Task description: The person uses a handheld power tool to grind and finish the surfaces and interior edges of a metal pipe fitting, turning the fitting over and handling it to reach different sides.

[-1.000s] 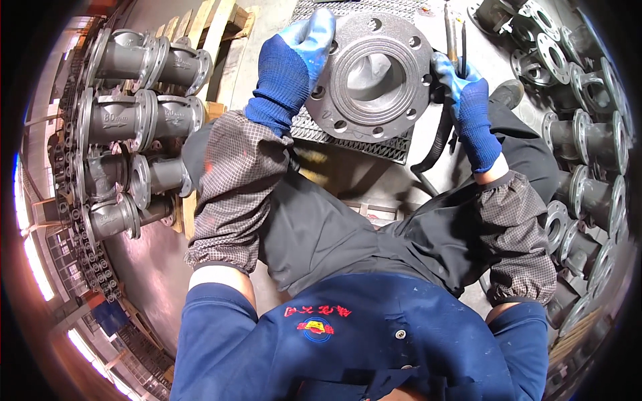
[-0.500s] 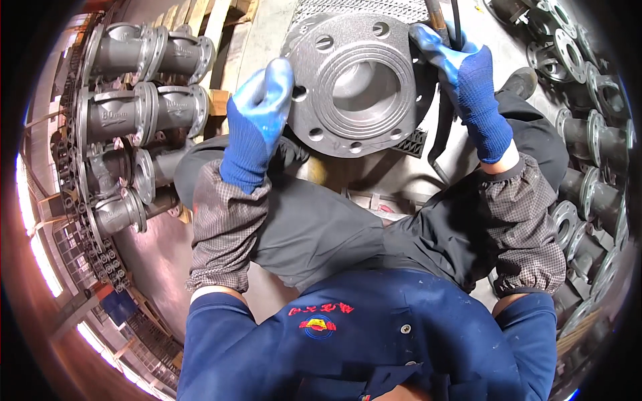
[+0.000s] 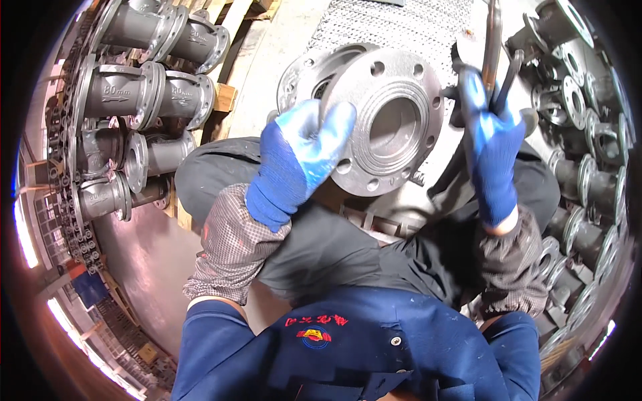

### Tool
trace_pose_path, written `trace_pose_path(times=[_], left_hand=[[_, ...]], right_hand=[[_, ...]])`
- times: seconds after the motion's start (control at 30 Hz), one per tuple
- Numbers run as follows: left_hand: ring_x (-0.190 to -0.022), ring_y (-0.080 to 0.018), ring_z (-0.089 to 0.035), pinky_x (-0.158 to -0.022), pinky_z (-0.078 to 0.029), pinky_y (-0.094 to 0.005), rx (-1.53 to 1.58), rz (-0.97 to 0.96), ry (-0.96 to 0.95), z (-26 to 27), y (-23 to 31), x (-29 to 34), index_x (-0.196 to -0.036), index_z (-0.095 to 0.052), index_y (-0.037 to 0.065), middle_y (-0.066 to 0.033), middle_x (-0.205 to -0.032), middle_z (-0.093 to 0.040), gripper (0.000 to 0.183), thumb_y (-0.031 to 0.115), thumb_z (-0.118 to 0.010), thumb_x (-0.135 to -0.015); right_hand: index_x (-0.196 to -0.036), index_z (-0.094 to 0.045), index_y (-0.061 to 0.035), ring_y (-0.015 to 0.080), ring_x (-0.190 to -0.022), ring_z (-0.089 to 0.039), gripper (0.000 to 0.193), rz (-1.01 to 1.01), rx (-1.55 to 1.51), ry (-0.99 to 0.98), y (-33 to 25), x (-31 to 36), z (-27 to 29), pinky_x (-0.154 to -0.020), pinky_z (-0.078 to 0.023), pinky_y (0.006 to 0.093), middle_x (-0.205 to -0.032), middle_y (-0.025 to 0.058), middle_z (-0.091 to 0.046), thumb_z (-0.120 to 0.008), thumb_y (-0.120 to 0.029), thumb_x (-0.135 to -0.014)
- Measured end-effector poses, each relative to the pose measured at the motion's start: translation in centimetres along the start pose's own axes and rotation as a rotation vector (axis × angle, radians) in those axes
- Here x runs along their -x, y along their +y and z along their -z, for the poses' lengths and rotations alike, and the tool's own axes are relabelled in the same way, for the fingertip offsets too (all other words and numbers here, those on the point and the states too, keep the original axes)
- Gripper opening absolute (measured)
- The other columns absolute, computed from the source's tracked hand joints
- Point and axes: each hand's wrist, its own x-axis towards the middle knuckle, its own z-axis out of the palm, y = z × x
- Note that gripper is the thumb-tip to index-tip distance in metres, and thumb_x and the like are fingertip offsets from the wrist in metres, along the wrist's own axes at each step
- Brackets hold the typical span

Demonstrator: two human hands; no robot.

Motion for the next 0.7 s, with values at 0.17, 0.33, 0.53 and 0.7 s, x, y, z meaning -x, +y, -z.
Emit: trace_pose_path(times=[0.17,0.33,0.53,0.7], left_hand=[[-0.061,-0.0076,-0.05,-0.054,-0.043,-0.0256,-0.037,-0.08,-0.16,-1.7,0.6,1.1,-0.087,-0.063,-0.002,-0.0037,-0.066,-0.056,0.018,0.016,-0.062,-0.089],[-0.057,-0.0117,-0.056,-0.052,-0.045,-0.0286,0.05,0.043,-0.387,-2.8,2.8,2.6,-0.087,-0.064,0.0,-0.0074,-0.07,-0.062,0.015,0.016,-0.064,-0.085],[-0.06,-0.012,-0.059,-0.055,-0.048,-0.0249,0.225,-0.231,-0.064,-1.7,2.1,1.1,-0.095,-0.065,-0.002,-0.0101,-0.078,-0.067,0.025,0.021,-0.055,-0.09],[-0.087,-0.0188,-0.063,-0.079,-0.051,-0.0293,0.429,0.195,0.242,-0.5,-4.3,-3.1,-0.114,-0.056,-0.007,-0.0155,-0.1,-0.063,0.044,0.032,-0.041,-0.099]], right_hand=[[-0.129,-0.045,0.0062,0.0029,-0.061,-0.047,0.044,0.067,-0.12,-0.18,1.4,4.4,-2.1,-0.052,-0.04,0.0203,-0.069,0.0023,-0.058,-0.058,-0.009,-0.089],[-0.13,-0.043,0.0049,0.0058,-0.063,-0.047,0.044,0.149,-0.037,-0.01,3.0,4.8,-2.1,-0.055,-0.043,0.0232,-0.071,0.001,-0.055,-0.055,-0.009,-0.09],[-0.119,-0.056,0.0061,0.0008,-0.067,-0.039,0.036,-0.012,-0.148,0.055,4.2,1.6,0.2,-0.058,-0.031,0.0163,-0.077,-0.0079,-0.048,-0.055,-0.018,-0.092],[-0.125,-0.051,0.0069,0.0041,-0.077,-0.048,0.041,-0.032,-0.233,-0.006,6.7,0.2,2.1,-0.069,-0.04,0.0193,-0.089,-0.0015,-0.057,-0.056,-0.017,-0.091]])
